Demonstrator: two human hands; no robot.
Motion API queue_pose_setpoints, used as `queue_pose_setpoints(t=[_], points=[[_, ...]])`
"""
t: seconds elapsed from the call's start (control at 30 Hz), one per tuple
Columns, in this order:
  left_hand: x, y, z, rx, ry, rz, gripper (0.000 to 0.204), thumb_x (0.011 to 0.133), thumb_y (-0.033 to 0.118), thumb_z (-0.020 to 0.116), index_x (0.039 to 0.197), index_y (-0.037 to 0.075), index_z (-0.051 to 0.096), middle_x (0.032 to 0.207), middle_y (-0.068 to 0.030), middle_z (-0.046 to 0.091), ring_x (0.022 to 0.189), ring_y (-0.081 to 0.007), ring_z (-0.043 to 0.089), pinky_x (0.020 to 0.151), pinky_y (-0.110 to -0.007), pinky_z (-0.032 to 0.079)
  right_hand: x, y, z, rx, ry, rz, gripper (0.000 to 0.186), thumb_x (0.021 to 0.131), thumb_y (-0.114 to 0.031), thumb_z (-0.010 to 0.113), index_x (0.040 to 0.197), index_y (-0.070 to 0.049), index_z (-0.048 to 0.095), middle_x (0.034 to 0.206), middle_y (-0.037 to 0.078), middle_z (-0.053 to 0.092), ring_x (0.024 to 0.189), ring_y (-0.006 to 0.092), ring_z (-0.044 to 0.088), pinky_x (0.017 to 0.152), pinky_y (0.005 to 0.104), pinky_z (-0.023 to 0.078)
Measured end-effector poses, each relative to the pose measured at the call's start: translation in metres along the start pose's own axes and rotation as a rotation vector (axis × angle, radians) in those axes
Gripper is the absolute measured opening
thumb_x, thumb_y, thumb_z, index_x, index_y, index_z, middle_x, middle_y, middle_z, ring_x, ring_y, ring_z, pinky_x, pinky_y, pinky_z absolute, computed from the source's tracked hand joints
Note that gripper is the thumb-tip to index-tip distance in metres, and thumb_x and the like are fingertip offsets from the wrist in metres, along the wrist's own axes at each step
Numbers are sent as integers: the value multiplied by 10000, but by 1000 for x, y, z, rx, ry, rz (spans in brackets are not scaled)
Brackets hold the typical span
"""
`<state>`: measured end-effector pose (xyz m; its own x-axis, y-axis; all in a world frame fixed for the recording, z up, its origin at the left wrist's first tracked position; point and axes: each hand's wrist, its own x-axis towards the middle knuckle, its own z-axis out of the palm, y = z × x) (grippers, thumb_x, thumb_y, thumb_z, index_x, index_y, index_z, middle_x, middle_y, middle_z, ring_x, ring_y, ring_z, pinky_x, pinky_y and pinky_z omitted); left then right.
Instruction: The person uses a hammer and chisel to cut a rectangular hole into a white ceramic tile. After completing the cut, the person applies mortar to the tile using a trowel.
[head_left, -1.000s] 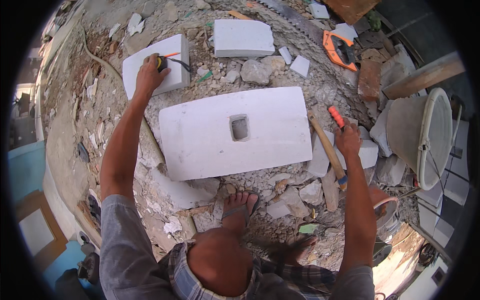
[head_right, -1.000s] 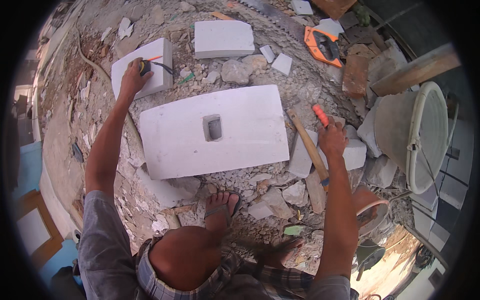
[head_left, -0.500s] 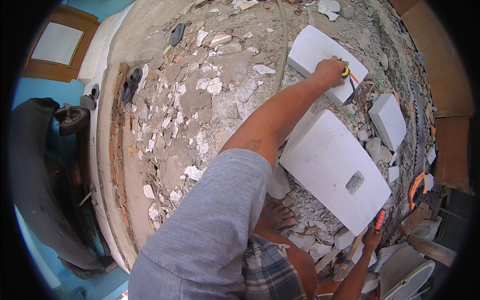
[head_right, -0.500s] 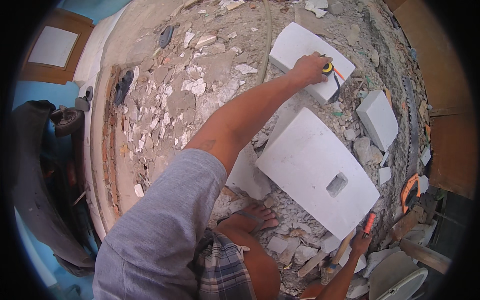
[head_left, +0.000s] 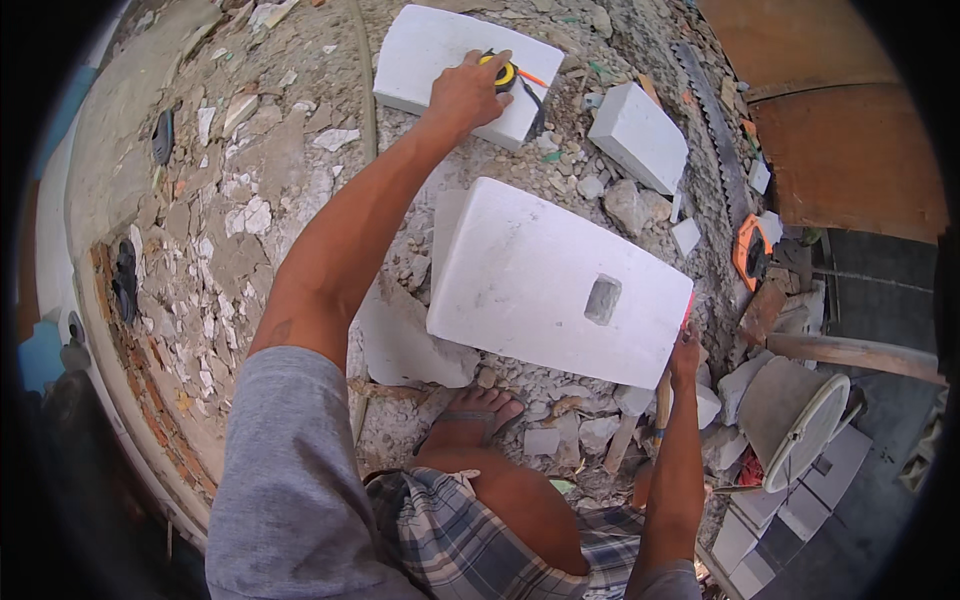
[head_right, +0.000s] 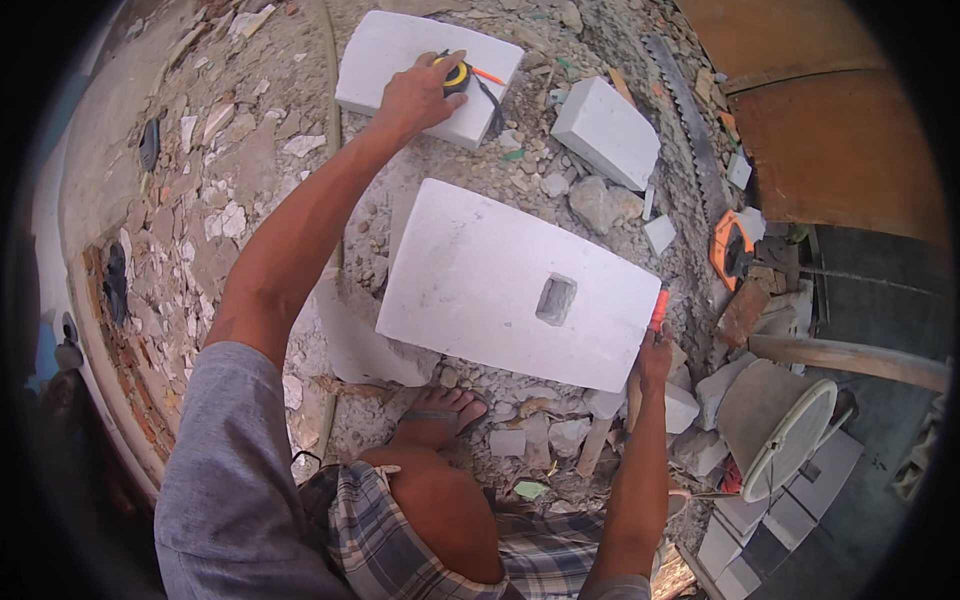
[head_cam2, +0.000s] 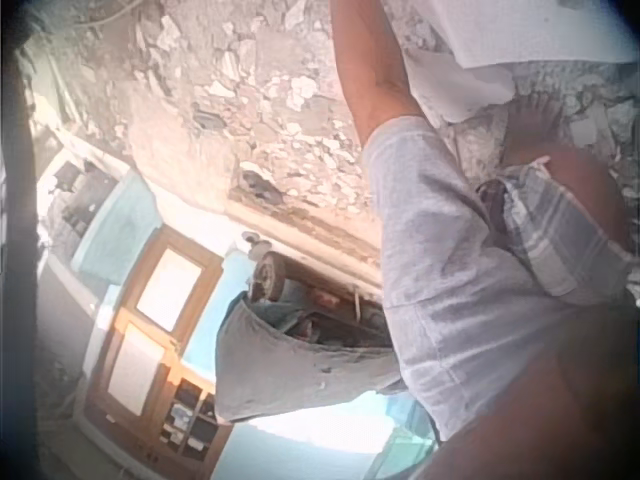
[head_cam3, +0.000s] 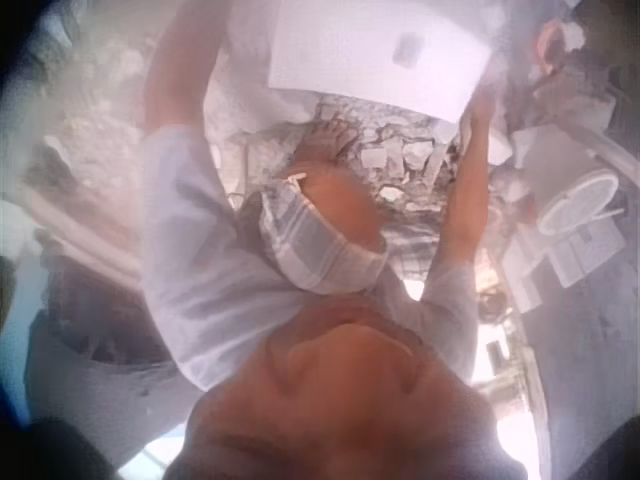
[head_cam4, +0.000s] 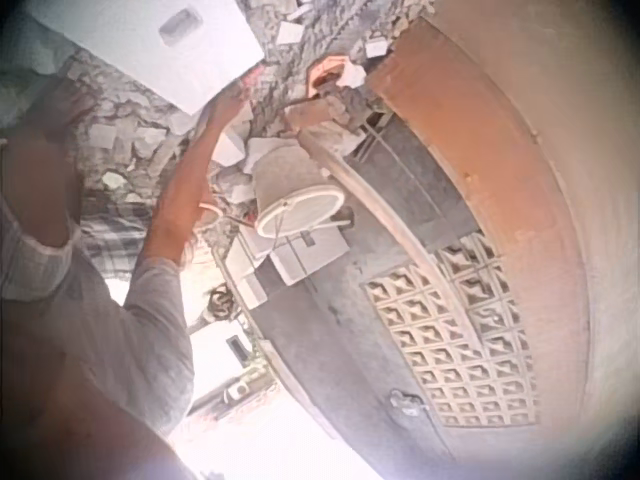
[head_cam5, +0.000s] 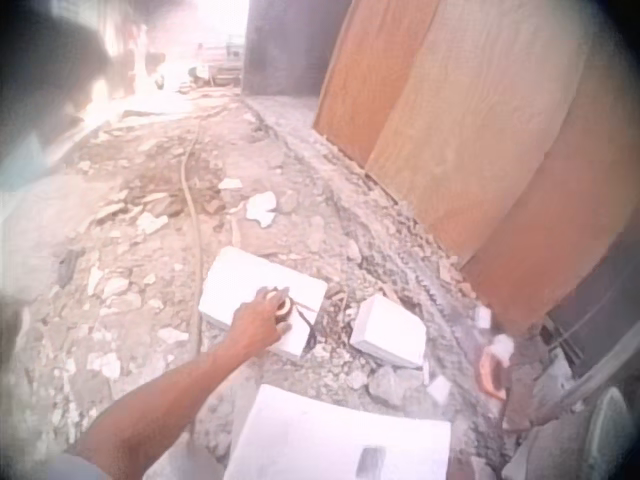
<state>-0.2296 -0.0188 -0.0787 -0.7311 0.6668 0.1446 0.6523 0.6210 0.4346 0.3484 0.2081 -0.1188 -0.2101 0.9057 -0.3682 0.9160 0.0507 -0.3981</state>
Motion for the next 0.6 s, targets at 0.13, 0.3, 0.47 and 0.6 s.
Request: queue_pose_setpoints(t=[0.13, 0.3, 0.47, 0.6], points=[[-8, -3, -2, -50, 86, 58, 970, 827, 519, 839, 1649, 290, 378, 1613, -361, 367, 1289, -522, 613, 1026, -530, 554, -39, -36, -23, 349, 28, 106, 804, 1088, -565, 490, 1584, 63, 419, 1572, 250, 521, 1475, 338, 483, 1213, 404, 355], [-83, 13, -38, -628, -99, -383, 970, 956, 656, 676, 1657, 68, 355, 1627, -298, 407, 1514, -409, 413, 1196, -489, 379, -77, -97, -39, 701, -172, 200, 913, 1056, -666, 494, 1596, 64, 394, 1578, 240, 499, 1452, 351, 486, 1198, 442, 374], [-156, 41, -59, -1025, -566, -719, 1035, 978, 753, 556, 1610, -46, 373, 1545, -296, 508, 1427, -362, 526, 1180, -494, 415, -81, -122, -22, 498, -370, 210, 1134, 924, -780, 610, 1595, 99, 360, 1564, 319, 458, 1460, 360, 482, 1195, 457, 397], [-152, 67, -58, -1086, -603, -810, 991, 990, 739, 550, 1585, -42, 413, 1466, -259, 589, 1334, -338, 608, 1134, -479, 471, -86, -128, -24, 620, -391, 309, 1245, 847, -821, 665, 1584, 131, 350, 1522, 361, 482, 1433, 392, 514, 1160, 462, 443]])
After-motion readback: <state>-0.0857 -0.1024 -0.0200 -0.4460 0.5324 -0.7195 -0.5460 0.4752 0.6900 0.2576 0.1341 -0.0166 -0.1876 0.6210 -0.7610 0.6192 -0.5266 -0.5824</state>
